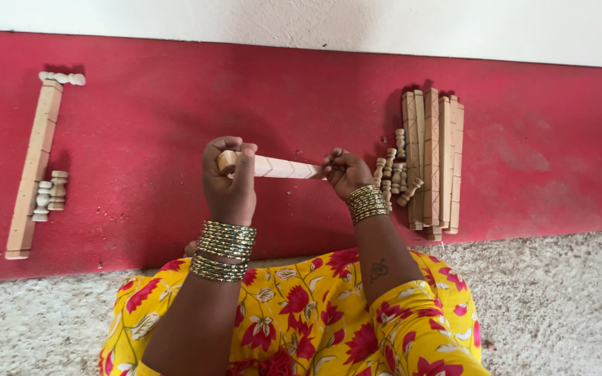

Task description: The person sits on the floor and assembles small turned-wood pieces into holes along long wooden bars, pressing each small piece in by hand and setting the assembled bar aside with other finished bars.

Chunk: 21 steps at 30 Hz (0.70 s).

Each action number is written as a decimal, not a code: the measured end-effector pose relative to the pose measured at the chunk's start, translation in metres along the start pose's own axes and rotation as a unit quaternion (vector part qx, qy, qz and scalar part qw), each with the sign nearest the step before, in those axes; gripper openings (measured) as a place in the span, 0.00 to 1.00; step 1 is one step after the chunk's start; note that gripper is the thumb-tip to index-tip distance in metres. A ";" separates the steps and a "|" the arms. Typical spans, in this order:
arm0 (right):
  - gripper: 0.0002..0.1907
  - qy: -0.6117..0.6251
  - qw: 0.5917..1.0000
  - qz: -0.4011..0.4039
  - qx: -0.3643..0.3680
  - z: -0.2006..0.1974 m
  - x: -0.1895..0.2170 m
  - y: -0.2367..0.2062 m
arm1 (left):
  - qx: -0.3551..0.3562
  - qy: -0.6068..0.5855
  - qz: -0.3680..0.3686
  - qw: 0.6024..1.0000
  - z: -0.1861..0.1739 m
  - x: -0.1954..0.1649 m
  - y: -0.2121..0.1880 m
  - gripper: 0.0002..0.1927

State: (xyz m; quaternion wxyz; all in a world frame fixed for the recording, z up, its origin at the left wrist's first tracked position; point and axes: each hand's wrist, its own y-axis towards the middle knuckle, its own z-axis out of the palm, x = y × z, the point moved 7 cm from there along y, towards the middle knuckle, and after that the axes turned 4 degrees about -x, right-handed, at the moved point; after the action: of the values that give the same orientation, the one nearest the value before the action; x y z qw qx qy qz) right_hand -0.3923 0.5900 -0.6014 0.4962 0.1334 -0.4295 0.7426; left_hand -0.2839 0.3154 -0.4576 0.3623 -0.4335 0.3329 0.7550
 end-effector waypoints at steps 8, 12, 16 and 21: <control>0.16 -0.125 0.966 -0.226 0.003 0.076 -0.002 -0.033 | 0.019 0.041 0.002 0.999 0.013 -0.005 -0.005 0.11; 0.14 -0.183 0.918 -0.351 -0.007 0.122 -0.009 -0.084 | 0.051 0.061 0.017 0.997 0.031 -0.011 -0.021 0.14; 0.20 -0.379 0.653 -0.656 0.020 0.162 -0.017 -0.140 | 0.034 -0.087 -0.054 0.994 0.035 0.002 -0.029 0.13; 0.31 -0.470 0.609 -0.632 0.092 0.141 -0.029 -0.103 | -0.006 -0.235 -0.089 0.968 0.022 0.019 -0.028 0.12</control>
State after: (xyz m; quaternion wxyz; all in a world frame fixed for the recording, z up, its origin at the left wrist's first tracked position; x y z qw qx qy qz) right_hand -0.3226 0.4773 -0.4835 0.5572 0.7476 -0.3423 0.1159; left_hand -0.2758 0.3525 -0.4709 0.4933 -0.2737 0.1942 0.8025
